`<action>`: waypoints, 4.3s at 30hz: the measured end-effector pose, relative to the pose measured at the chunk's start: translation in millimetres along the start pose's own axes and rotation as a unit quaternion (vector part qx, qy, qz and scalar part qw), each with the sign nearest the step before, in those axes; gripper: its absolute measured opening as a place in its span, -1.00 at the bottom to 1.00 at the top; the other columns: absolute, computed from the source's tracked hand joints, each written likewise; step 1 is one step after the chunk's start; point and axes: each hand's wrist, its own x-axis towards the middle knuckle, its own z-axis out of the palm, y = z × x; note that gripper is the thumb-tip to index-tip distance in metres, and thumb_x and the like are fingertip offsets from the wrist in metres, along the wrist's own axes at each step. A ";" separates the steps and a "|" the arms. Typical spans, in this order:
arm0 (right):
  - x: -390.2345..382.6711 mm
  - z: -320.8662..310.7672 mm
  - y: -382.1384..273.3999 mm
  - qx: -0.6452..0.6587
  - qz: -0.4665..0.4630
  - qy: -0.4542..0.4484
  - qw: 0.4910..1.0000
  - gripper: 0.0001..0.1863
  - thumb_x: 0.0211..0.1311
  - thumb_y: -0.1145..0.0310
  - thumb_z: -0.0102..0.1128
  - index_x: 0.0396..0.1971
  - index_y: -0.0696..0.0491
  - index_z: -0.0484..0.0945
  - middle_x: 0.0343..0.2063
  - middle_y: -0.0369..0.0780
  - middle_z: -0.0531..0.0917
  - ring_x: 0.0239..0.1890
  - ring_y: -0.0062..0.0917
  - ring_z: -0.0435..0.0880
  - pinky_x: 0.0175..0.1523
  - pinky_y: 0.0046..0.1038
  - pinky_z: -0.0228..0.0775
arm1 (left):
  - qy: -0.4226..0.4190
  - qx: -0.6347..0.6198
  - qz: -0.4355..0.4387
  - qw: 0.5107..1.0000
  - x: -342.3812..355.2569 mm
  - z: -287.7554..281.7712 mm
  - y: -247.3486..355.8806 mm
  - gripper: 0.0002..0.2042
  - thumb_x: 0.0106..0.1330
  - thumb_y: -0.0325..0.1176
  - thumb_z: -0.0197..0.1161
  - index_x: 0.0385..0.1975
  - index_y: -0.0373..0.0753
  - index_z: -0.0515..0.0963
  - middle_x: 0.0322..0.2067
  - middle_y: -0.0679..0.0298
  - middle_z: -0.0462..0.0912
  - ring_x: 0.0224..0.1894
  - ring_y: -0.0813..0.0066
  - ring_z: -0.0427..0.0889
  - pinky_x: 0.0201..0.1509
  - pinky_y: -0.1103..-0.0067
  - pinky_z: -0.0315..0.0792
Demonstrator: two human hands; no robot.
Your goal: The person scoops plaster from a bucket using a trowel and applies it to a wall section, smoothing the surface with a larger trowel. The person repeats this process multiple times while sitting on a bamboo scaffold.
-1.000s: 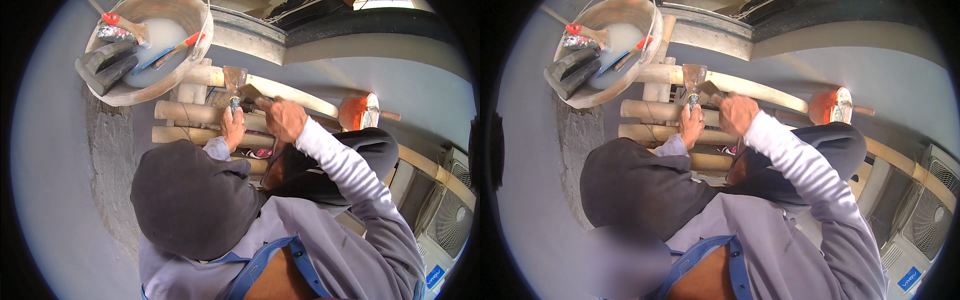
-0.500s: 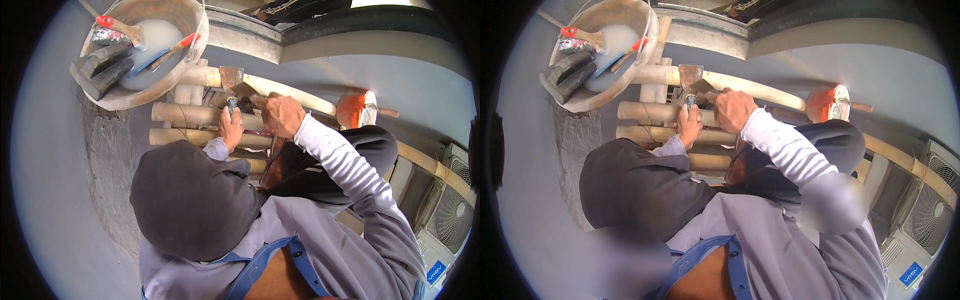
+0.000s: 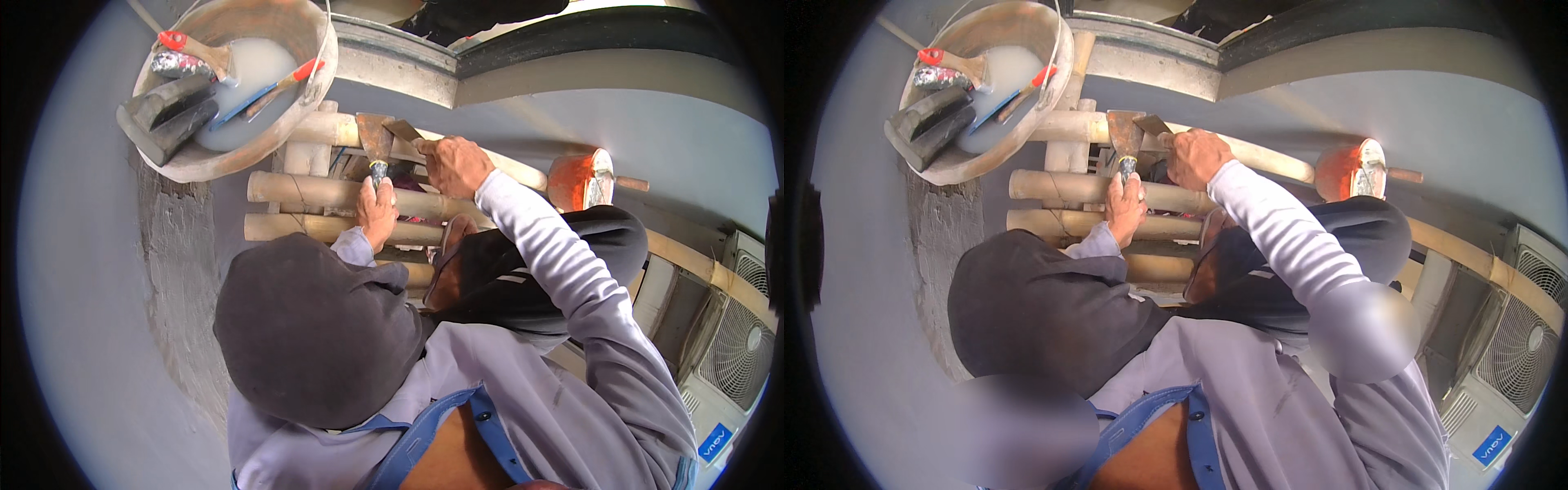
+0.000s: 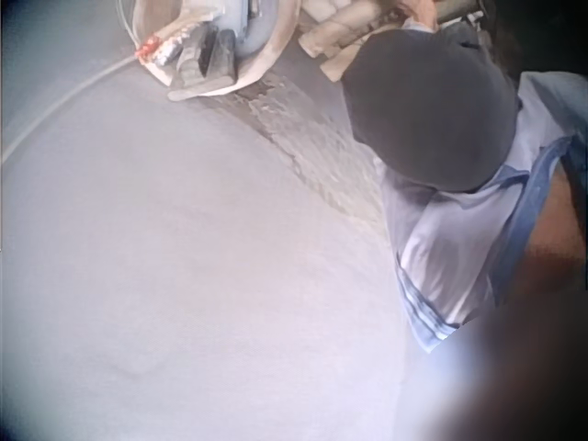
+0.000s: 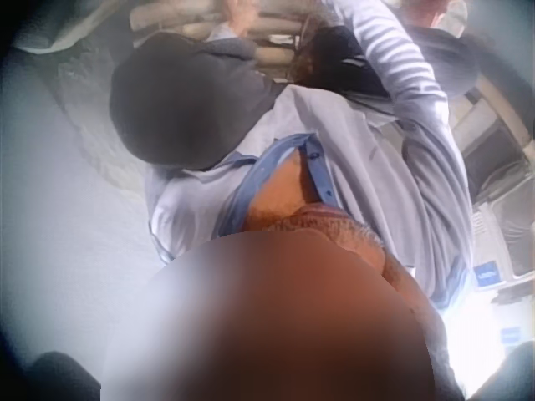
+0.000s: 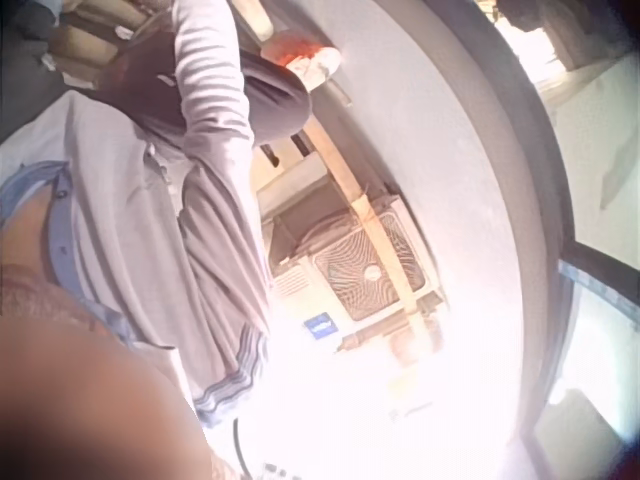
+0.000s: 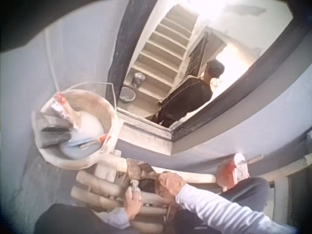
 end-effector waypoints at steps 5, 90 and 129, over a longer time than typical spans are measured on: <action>-3.9 -1.8 -2.2 0.001 0.007 0.011 1.000 -0.60 -0.02 0.42 0.05 -0.09 0.01 0.57 -0.44 0.02 0.66 -0.31 -0.16 0.68 -0.19 -0.19 0.53 | 0.009 -0.016 0.007 1.000 6.6 -12.0 -14.3 -0.83 0.41 -0.17 0.03 -0.27 -0.06 0.23 -0.55 0.44 0.36 -0.70 0.69 0.30 -0.75 0.69 0.11; -5.1 2.6 -9.2 0.011 -0.075 0.026 0.997 -0.55 0.04 0.48 0.03 0.02 0.09 0.50 -0.66 0.00 0.52 -0.61 -0.15 0.57 -0.49 -0.22 0.43 | -0.015 0.062 0.010 0.998 -0.7 -9.7 4.4 -0.81 0.42 -0.16 -0.02 -0.34 -0.11 0.25 -0.60 0.44 0.32 -0.74 0.71 0.23 -0.76 0.70 0.06; -16.8 4.1 -2.7 -0.031 -0.095 0.024 0.995 -0.54 0.11 0.42 -0.01 0.07 -0.07 0.51 -0.47 0.02 0.64 -0.44 -0.11 0.65 -0.29 -0.17 0.52 | 0.017 0.016 -0.025 0.999 -3.2 -21.9 12.6 -0.85 0.41 -0.20 0.00 -0.32 -0.07 0.24 -0.58 0.46 0.34 -0.73 0.74 0.26 -0.77 0.72 0.06</action>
